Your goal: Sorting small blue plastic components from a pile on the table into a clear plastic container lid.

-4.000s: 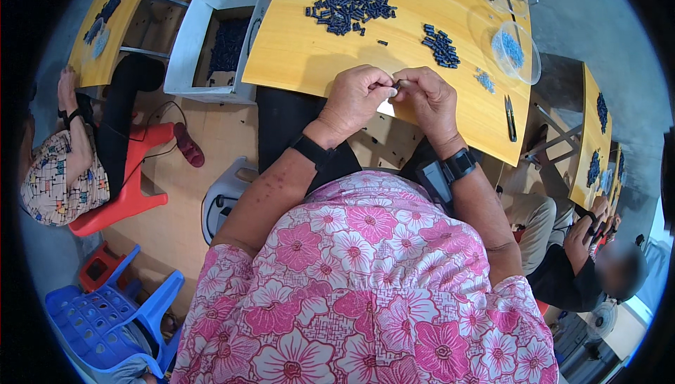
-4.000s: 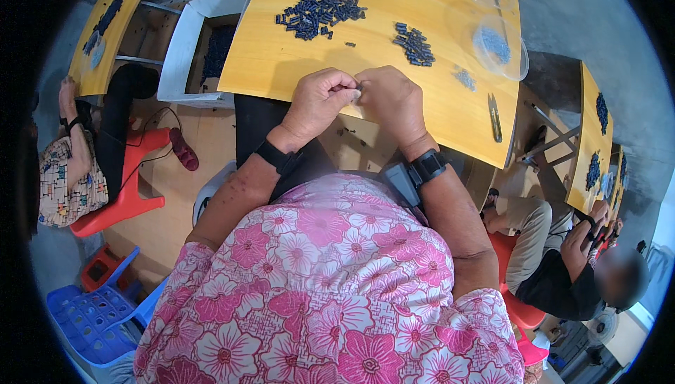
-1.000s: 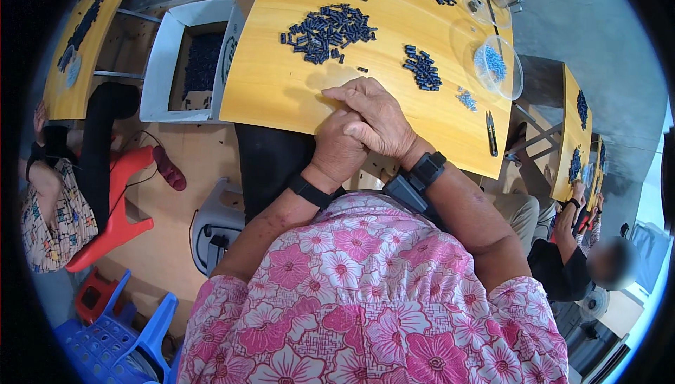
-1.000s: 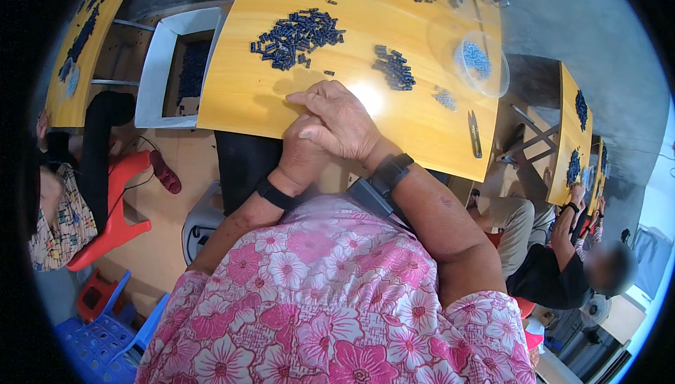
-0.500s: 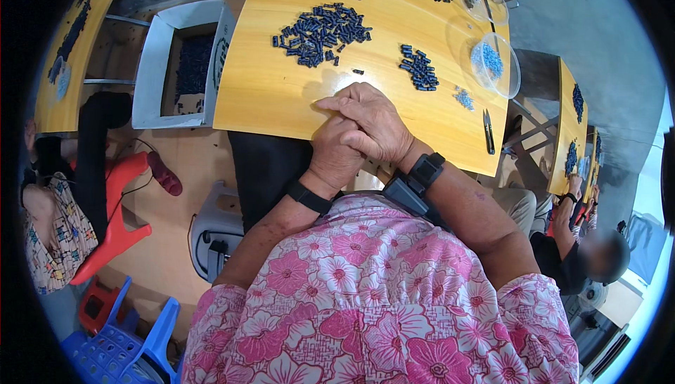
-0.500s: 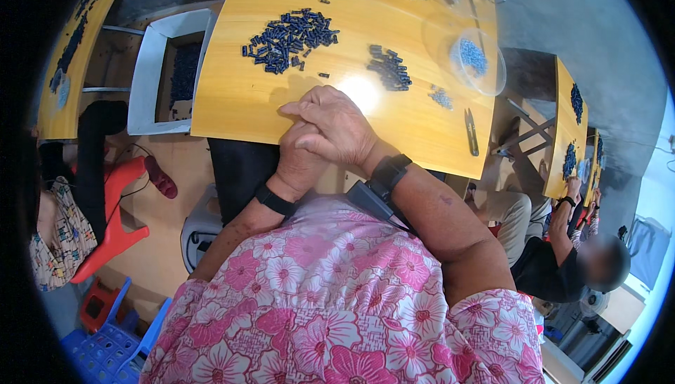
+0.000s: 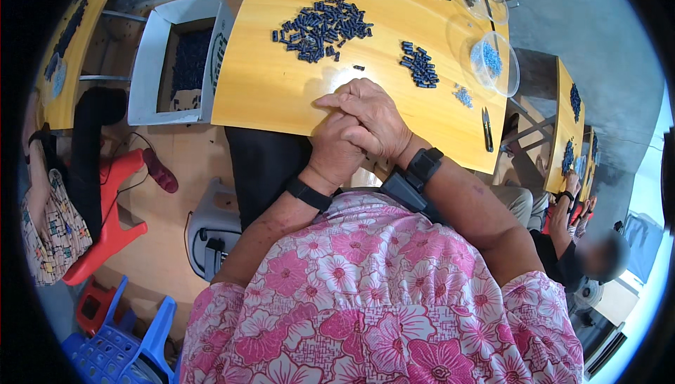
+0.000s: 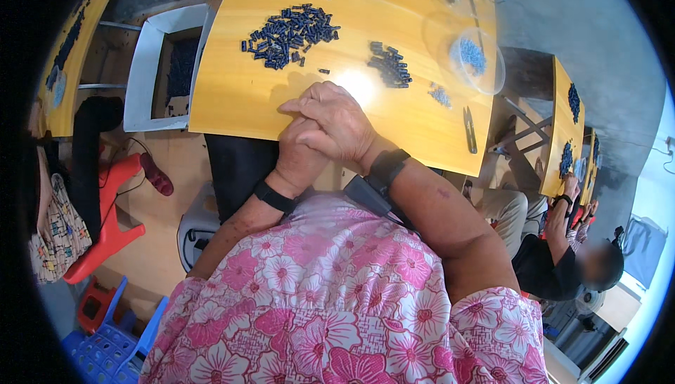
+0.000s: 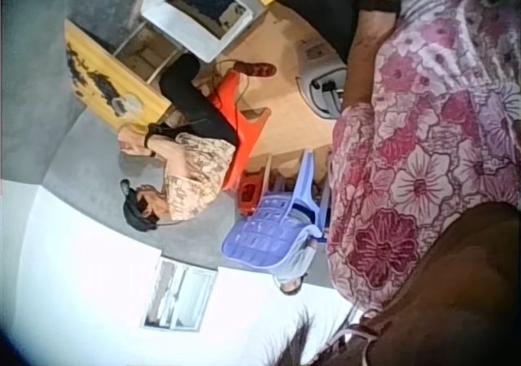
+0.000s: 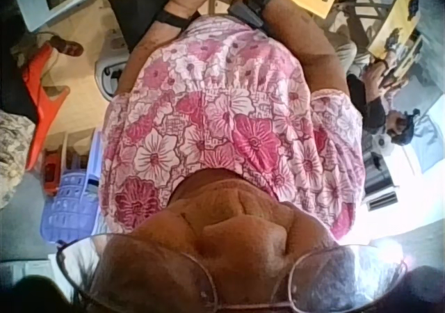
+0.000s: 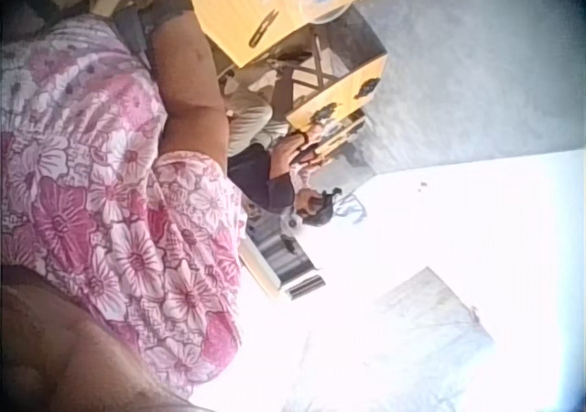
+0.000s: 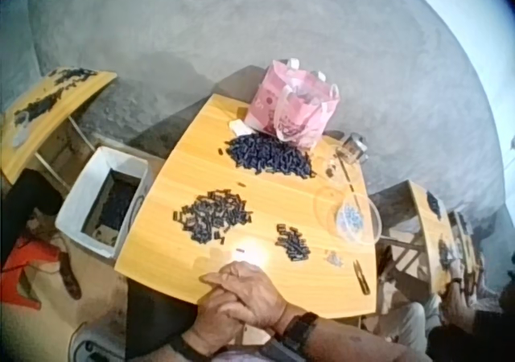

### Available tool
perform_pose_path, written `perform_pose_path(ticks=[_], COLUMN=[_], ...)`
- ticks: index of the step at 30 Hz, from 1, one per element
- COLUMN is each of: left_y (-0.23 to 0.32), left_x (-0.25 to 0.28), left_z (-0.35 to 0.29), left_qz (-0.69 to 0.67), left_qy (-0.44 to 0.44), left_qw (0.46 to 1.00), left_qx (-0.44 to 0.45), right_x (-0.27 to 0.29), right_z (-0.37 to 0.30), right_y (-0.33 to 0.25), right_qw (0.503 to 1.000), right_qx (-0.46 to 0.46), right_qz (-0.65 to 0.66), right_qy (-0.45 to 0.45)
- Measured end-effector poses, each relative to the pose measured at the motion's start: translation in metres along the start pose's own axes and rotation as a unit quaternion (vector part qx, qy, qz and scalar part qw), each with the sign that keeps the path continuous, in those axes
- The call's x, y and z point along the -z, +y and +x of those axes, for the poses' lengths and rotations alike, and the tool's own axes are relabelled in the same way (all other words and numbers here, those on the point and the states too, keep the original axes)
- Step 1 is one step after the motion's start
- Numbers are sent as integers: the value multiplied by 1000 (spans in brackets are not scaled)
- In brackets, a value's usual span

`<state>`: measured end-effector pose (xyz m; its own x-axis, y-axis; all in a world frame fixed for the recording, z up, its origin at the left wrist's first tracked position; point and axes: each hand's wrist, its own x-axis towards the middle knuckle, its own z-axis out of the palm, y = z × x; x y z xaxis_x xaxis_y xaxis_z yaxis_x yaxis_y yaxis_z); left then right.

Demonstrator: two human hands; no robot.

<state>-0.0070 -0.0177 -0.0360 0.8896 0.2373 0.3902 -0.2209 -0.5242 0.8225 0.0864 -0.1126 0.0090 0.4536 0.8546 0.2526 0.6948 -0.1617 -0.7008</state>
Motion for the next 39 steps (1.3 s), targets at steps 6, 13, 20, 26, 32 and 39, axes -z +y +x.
perform_pose_path(ticks=[6,13,20,26,32,39], left_y=[9,17,26,31,44,41], left_x=[6,18,19,17,8,6], left_z=[7,16,18,15,13,17], left_qz=[10,-32,-81,-207,-231,-112], left_qy=[-30,-91,-120,-153,-184,-184], left_qw=[999,995,981,942,932,969], left_qx=[28,33,131,217,212,124], right_x=[-1,7,16,8,16,53], right_z=[2,-46,-82,-96,-111,-141], right_y=[12,11,-19,-18,-25,-40], right_qw=[1000,830,861,867,813,850], right_qx=[-10,-234,-335,-267,-291,-284], right_qz=[23,479,359,399,473,323], right_qy=[-5,160,135,136,173,305])
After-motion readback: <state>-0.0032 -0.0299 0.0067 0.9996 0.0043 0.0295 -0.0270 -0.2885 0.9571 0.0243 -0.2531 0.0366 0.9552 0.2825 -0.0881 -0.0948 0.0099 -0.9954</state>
